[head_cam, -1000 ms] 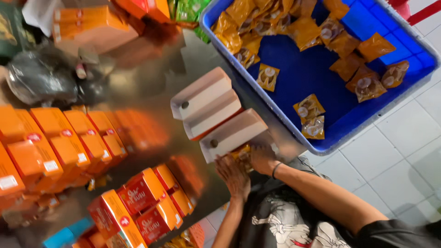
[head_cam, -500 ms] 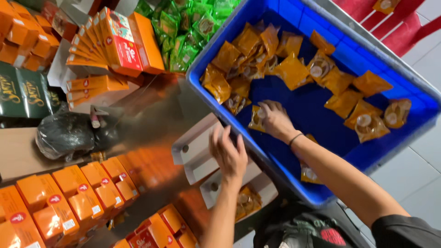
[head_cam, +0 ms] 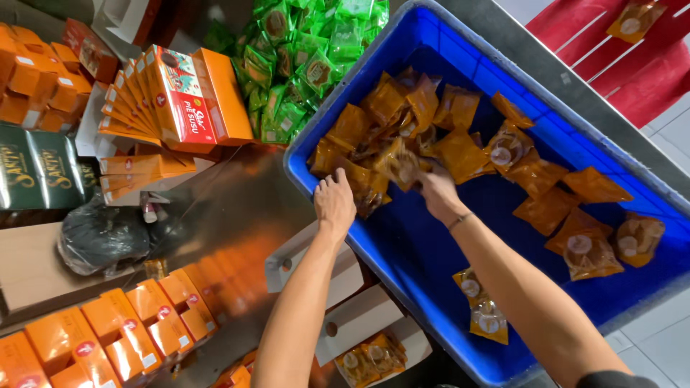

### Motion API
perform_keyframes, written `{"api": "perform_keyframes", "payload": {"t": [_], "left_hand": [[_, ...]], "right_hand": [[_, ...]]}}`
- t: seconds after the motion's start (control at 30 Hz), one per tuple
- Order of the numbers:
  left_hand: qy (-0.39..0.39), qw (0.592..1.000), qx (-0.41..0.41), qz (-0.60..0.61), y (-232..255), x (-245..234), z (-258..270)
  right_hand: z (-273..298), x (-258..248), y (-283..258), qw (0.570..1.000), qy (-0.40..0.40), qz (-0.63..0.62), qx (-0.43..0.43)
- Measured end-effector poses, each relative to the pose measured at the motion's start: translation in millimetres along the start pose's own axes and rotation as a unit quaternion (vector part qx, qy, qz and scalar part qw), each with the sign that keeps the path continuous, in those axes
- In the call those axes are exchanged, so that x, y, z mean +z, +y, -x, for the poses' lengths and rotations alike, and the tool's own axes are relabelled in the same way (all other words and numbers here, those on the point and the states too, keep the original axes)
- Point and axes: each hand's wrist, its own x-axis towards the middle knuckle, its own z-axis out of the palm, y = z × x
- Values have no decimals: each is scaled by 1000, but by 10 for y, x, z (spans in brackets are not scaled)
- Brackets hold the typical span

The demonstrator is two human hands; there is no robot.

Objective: The person repeatedly picks small orange snack packets from a blue bin and places them into white cardboard boxes on a metal table. The person closes the boxes and stacks them with other completed boxes. The process is repeated continuously throughout the clip.

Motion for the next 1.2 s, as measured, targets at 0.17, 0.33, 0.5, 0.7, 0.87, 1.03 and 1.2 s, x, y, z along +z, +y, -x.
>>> {"api": "perform_keyframes", "payload": {"t": [0.17, 0.33, 0.5, 0.7, 0.87, 1.03, 1.2], "left_hand": [[-71, 996, -34, 41, 189, 16, -208], [-101, 990, -35, 87, 393, 186, -164], [-13, 927, -25, 375, 372, 72, 69], [8, 694, 41, 719, 419, -271, 757], [-74, 535, -68, 839, 740, -139, 1794], [-126, 226, -125, 958, 831, 375, 2558], [-68, 291, -123, 946, 858, 633, 2987]], "right_hand": [[-282, 463, 57, 995, 104, 4, -5], [39, 42, 38, 976, 103, 191, -5], [961, -746, -134, 992, 5, 123, -18], [1350, -1573, -69, 979, -122, 117, -114], [2003, -1056, -645, 900, -214, 335, -180], [2577, -680, -783, 788, -295, 495, -217], [3090, -519, -615, 770, -324, 451, -313]]}}
